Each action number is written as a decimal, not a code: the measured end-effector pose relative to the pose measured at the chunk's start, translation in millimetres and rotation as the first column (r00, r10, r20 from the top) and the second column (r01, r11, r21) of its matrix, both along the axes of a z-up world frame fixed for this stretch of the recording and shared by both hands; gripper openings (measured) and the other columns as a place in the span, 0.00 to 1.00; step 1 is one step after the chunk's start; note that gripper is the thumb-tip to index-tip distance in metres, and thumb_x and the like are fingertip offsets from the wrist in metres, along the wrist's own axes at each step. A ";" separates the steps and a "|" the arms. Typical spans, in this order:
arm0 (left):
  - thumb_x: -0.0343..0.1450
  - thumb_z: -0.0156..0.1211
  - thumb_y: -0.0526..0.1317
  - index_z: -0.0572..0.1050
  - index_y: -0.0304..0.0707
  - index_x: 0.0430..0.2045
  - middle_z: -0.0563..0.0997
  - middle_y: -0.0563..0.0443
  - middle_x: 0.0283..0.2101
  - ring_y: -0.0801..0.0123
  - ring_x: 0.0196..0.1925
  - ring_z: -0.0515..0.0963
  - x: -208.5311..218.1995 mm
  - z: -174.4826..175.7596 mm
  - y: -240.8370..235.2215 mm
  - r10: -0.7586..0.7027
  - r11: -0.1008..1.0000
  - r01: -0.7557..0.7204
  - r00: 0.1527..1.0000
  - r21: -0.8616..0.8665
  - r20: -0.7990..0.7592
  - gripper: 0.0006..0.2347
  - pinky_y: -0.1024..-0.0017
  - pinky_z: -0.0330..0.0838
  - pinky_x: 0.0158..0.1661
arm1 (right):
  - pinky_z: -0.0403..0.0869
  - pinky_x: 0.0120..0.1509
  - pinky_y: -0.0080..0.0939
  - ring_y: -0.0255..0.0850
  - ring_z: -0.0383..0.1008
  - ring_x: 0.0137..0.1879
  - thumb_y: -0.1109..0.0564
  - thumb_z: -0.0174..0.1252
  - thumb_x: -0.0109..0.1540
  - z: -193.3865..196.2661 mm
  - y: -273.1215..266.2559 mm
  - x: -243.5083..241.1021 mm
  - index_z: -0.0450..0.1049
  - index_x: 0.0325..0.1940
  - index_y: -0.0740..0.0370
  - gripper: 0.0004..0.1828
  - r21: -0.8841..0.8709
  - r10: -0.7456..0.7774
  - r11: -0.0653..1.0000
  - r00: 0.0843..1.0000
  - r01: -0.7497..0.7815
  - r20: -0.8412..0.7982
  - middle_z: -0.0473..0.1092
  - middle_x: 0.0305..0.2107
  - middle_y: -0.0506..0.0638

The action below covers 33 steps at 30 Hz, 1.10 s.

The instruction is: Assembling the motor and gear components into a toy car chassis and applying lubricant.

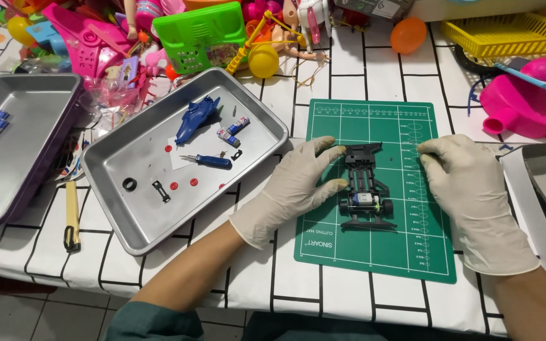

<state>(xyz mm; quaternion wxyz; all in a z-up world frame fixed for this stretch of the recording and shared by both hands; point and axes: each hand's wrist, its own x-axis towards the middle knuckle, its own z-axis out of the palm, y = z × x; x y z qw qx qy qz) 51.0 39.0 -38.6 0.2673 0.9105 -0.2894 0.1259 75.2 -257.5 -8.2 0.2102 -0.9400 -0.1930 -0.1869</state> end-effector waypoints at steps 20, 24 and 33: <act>0.75 0.46 0.60 0.65 0.38 0.63 0.68 0.27 0.65 0.36 0.61 0.73 -6.8 0.6 -3.2 -0.021 0.998 0.018 0.998 0.054 0.056 0.29 0.44 0.70 0.55 | 0.75 0.51 0.40 0.40 0.78 0.42 0.58 0.68 0.66 -20.5 -4.9 24.4 0.83 0.53 0.58 0.11 0.122 -0.115 0.985 0.992 0.121 -0.049 0.80 0.40 0.50; 0.75 0.48 0.60 0.65 0.38 0.62 0.69 0.26 0.64 0.34 0.61 0.73 -6.1 -1.6 -3.3 -0.025 0.999 0.022 0.998 0.048 0.061 0.28 0.43 0.70 0.54 | 0.76 0.50 0.41 0.40 0.78 0.41 0.58 0.71 0.66 -20.1 -5.1 23.1 0.82 0.59 0.61 0.17 0.113 -0.122 0.986 0.992 0.125 -0.041 0.79 0.38 0.50; 0.75 0.49 0.58 0.65 0.38 0.61 0.69 0.27 0.64 0.36 0.59 0.75 -4.7 -1.7 -2.8 -0.023 1.000 0.023 0.996 0.009 0.084 0.26 0.46 0.71 0.53 | 0.72 0.59 0.54 0.56 0.73 0.53 0.67 0.64 0.63 9.6 4.2 -1.6 0.74 0.73 0.79 0.32 -0.020 -0.018 0.999 0.953 0.025 0.304 0.76 0.53 0.67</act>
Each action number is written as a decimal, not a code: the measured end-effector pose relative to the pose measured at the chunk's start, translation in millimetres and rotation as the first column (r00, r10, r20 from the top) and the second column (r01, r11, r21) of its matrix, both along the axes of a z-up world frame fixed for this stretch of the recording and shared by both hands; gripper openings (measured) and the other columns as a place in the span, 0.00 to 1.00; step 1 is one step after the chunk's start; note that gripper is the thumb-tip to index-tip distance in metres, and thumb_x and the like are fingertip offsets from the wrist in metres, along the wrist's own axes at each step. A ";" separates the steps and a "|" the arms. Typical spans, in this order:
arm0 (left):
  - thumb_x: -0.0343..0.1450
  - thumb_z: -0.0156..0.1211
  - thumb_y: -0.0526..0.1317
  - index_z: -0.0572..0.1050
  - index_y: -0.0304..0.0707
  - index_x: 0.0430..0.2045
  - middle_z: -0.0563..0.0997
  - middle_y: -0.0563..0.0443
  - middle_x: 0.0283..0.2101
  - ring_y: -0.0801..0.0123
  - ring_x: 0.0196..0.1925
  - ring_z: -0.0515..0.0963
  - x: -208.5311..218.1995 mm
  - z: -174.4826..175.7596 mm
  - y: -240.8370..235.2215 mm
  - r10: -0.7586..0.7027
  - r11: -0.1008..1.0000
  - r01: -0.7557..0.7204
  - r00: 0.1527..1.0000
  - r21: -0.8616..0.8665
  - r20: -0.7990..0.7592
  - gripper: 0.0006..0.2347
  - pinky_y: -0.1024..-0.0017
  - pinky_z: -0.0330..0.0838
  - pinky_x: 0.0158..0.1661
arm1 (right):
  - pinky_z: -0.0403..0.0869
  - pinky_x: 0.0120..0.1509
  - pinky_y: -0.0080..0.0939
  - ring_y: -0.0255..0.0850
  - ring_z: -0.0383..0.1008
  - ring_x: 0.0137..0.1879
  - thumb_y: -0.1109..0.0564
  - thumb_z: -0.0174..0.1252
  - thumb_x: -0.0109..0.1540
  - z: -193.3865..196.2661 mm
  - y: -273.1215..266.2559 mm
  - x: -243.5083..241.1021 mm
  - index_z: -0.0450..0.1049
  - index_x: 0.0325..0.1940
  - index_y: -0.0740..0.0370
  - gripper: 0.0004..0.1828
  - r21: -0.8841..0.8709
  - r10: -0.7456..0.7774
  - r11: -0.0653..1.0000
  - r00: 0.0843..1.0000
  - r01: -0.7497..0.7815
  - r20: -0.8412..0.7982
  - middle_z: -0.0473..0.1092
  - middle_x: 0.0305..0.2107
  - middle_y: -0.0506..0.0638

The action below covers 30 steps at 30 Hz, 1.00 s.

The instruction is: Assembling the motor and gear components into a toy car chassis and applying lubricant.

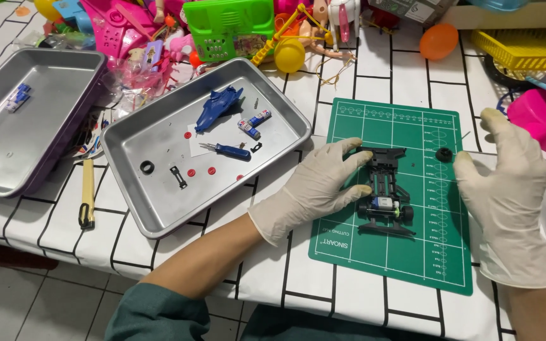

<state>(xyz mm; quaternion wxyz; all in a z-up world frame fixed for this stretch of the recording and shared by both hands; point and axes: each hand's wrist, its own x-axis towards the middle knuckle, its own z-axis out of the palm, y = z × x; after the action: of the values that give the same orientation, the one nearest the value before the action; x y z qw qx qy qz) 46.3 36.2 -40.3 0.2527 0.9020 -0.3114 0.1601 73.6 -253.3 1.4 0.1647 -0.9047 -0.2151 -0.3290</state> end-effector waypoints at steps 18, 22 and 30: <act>0.68 0.64 0.40 0.78 0.58 0.53 0.77 0.49 0.49 0.49 0.54 0.77 16.3 57.0 143.8 0.761 0.633 -0.632 0.614 0.447 -0.209 0.18 0.47 0.74 0.41 | 0.78 0.60 0.52 0.57 0.80 0.52 0.69 0.67 0.66 15.6 26.7 -44.8 0.84 0.54 0.66 0.12 -0.038 0.332 0.943 0.931 -0.331 0.151 0.79 0.52 0.62; 0.64 0.71 0.53 0.75 0.52 0.49 0.77 0.47 0.47 0.46 0.46 0.80 19.5 51.3 138.9 0.751 0.638 -0.610 0.626 0.469 -0.208 0.22 0.46 0.73 0.37 | 0.78 0.60 0.51 0.56 0.80 0.52 0.69 0.68 0.66 15.2 24.3 -45.8 0.83 0.53 0.66 0.11 -0.030 0.325 0.946 0.937 -0.324 0.130 0.79 0.51 0.61; 0.70 0.61 0.43 0.74 0.44 0.43 0.78 0.41 0.38 0.43 0.38 0.80 23.6 33.0 128.6 0.687 0.681 -0.562 0.712 0.470 -0.145 0.11 0.46 0.72 0.32 | 0.77 0.59 0.51 0.56 0.80 0.53 0.70 0.67 0.66 13.3 23.2 -46.6 0.83 0.52 0.65 0.11 -0.014 0.329 0.944 0.938 -0.330 0.107 0.79 0.52 0.61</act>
<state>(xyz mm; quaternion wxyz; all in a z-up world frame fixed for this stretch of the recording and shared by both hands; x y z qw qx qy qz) 69.9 164.8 -7.3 0.0412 0.9980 0.0383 0.0281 27.0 -230.1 14.6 0.2073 -0.8364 -0.3713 -0.3458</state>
